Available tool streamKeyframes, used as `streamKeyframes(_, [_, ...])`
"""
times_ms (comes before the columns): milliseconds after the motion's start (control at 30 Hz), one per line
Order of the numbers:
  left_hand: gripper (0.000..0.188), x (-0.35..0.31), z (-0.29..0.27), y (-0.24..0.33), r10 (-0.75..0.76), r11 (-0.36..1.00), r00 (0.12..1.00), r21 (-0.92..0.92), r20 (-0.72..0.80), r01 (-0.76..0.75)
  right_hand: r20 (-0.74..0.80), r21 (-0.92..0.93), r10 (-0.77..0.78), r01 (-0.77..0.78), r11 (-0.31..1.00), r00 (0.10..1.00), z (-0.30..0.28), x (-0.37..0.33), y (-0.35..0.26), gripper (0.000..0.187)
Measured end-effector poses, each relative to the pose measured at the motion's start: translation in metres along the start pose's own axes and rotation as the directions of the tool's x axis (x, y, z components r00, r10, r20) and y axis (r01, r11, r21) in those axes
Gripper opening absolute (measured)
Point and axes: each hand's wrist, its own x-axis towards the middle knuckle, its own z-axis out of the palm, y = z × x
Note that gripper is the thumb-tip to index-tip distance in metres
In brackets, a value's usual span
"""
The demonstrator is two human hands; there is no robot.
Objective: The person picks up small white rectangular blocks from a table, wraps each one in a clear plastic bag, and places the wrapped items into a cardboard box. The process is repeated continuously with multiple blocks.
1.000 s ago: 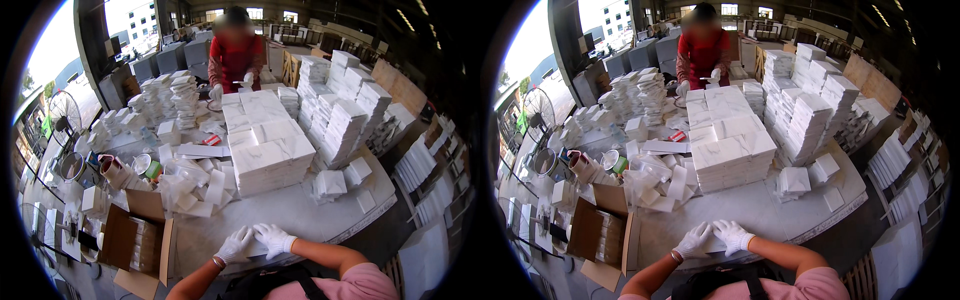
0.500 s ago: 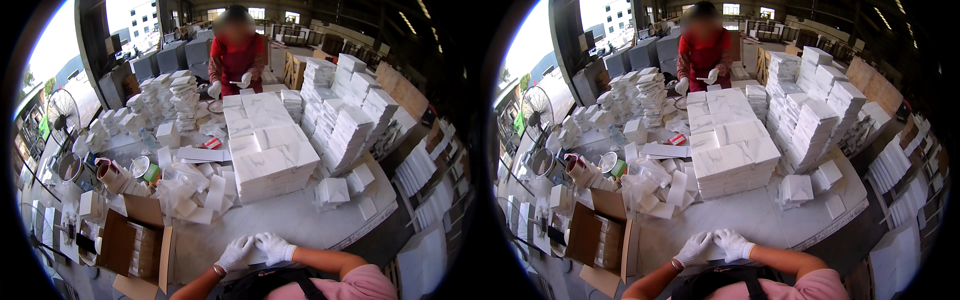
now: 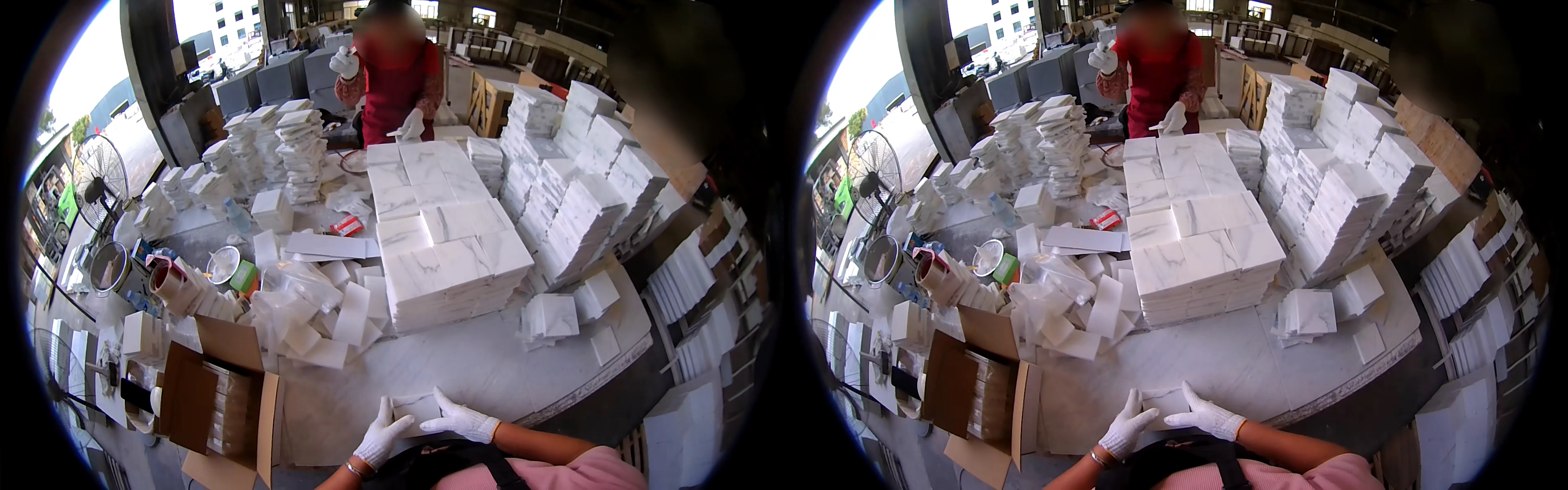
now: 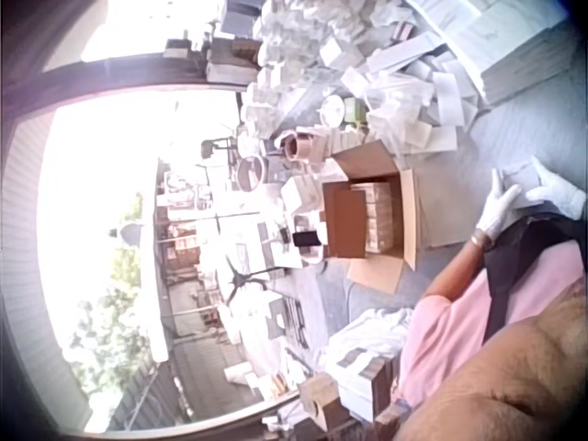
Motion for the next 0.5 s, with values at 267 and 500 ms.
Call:
streamKeyframes(267, [0.106,0.001,0.000,-0.001,-0.039,0.997,0.999,-0.061,-0.013,0.038,0.008,0.371,-0.086,0.077,0.925,0.996,0.009,0.010,0.010,0.118])
streamKeyframes(500, [0.104,-0.002,-0.001,0.002,-0.007,0.998,1.000,-0.070,-0.007,0.007,-0.066,0.390,-0.117,0.134,0.911,0.991,0.009,0.016,0.027,0.106])
